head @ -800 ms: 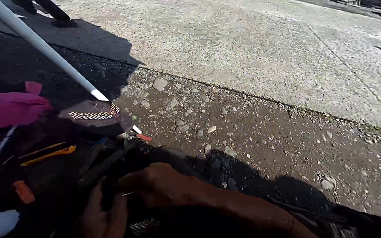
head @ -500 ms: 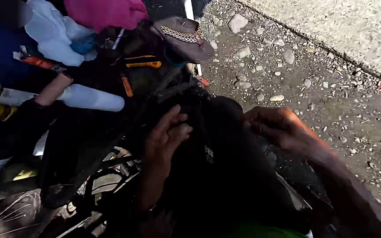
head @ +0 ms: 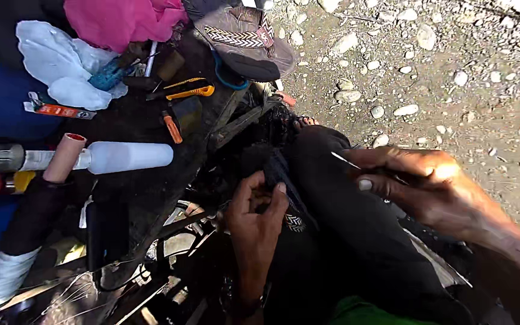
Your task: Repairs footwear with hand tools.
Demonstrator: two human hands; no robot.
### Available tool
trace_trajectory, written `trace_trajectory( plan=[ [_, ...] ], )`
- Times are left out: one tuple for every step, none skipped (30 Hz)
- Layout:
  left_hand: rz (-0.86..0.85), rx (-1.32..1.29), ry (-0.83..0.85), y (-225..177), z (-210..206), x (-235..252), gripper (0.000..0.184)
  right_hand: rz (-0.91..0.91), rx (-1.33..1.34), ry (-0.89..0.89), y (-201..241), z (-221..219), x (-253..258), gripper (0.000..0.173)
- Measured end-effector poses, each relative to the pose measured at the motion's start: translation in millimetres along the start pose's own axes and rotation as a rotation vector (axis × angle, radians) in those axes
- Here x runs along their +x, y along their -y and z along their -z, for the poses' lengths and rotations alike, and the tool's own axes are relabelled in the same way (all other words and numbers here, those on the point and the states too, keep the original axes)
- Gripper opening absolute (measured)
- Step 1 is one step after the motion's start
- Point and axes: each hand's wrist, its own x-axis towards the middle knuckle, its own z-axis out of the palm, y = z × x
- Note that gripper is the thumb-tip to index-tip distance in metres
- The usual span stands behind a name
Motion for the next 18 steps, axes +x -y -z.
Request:
trace_trajectory(
  plan=[
    [0.006, -0.035, -0.002, 0.9, 3.1, -1.6, 0.022, 0.041, -0.009, 0.037, 2.6, -17.4, 7.1, 0.03],
    [0.006, -0.063, 0.0, 2.1, 6.1, -3.5, 0.022, 0.056, -0.02, 0.062, 4.2, -32.8, 13.1, 0.029],
    [0.006, -0.084, 0.002, 3.2, 8.5, -5.5, 0.021, 0.055, -0.053, 0.082, 5.0, -45.4, 18.2, 0.029],
    [0.003, -0.099, -0.001, 4.0, 10.4, -7.2, 0.021, 0.05, -0.102, 0.094, 5.6, -55.4, 22.6, 0.029],
    [-0.004, -0.109, -0.003, 4.8, 12.0, -8.9, 0.021, 0.056, -0.154, 0.096, 5.7, -63.6, 26.4, 0.03],
    [-0.012, -0.116, -0.007, 5.8, 13.3, -10.8, 0.021, 0.062, -0.195, 0.1, 5.8, -69.4, 29.4, 0.032],
    [-0.015, -0.123, -0.007, 6.8, 14.4, -12.4, 0.021, 0.063, -0.221, 0.113, 6.5, -72.8, 31.8, 0.033],
    [-0.02, -0.133, -0.006, 7.7, 15.3, -12.8, 0.021, 0.061, -0.239, 0.125, 7.7, -74.6, 33.9, 0.033],
    [-0.023, -0.137, -0.004, 8.3, 15.7, -12.9, 0.021, 0.059, -0.252, 0.137, 8.8, -75.3, 35.6, 0.034],
    [-0.026, -0.142, -0.004, 8.8, 15.9, -13.2, 0.021, 0.058, -0.262, 0.144, 9.5, -76.0, 36.7, 0.034],
    [-0.031, -0.145, -0.003, 9.4, 16.3, -13.6, 0.022, 0.054, -0.267, 0.148, 10.0, -76.7, 37.3, 0.034],
    [-0.038, -0.152, -0.002, 10.1, 16.4, -13.6, 0.023, 0.05, -0.269, 0.147, 10.1, -76.9, 38.1, 0.034],
    [-0.047, -0.159, -0.001, 10.7, 16.3, -13.6, 0.023, 0.046, -0.268, 0.146, 10.2, -76.5, 39.1, 0.034],
    [-0.052, -0.165, -0.002, 11.1, 16.4, -13.8, 0.023, 0.042, -0.261, 0.147, 10.3, -76.2, 39.8, 0.034],
    [-0.057, -0.167, -0.003, 11.1, 16.4, -14.0, 0.023, 0.038, -0.254, 0.148, 10.4, -76.0, 40.4, 0.034],
    [-0.06, -0.166, -0.004, 11.0, 16.1, -14.1, 0.023, 0.034, -0.247, 0.152, 10.6, -75.4, 41.2, 0.034],
    [-0.062, -0.166, -0.002, 10.8, 15.9, -14.3, 0.024, 0.03, -0.238, 0.159, 10.7, -74.6, 42.0, 0.034],
    [-0.062, -0.162, 0.002, 10.1, 15.9, -14.7, 0.024, 0.022, -0.228, 0.167, 10.8, -73.6, 42.6, 0.034]
  ],
)
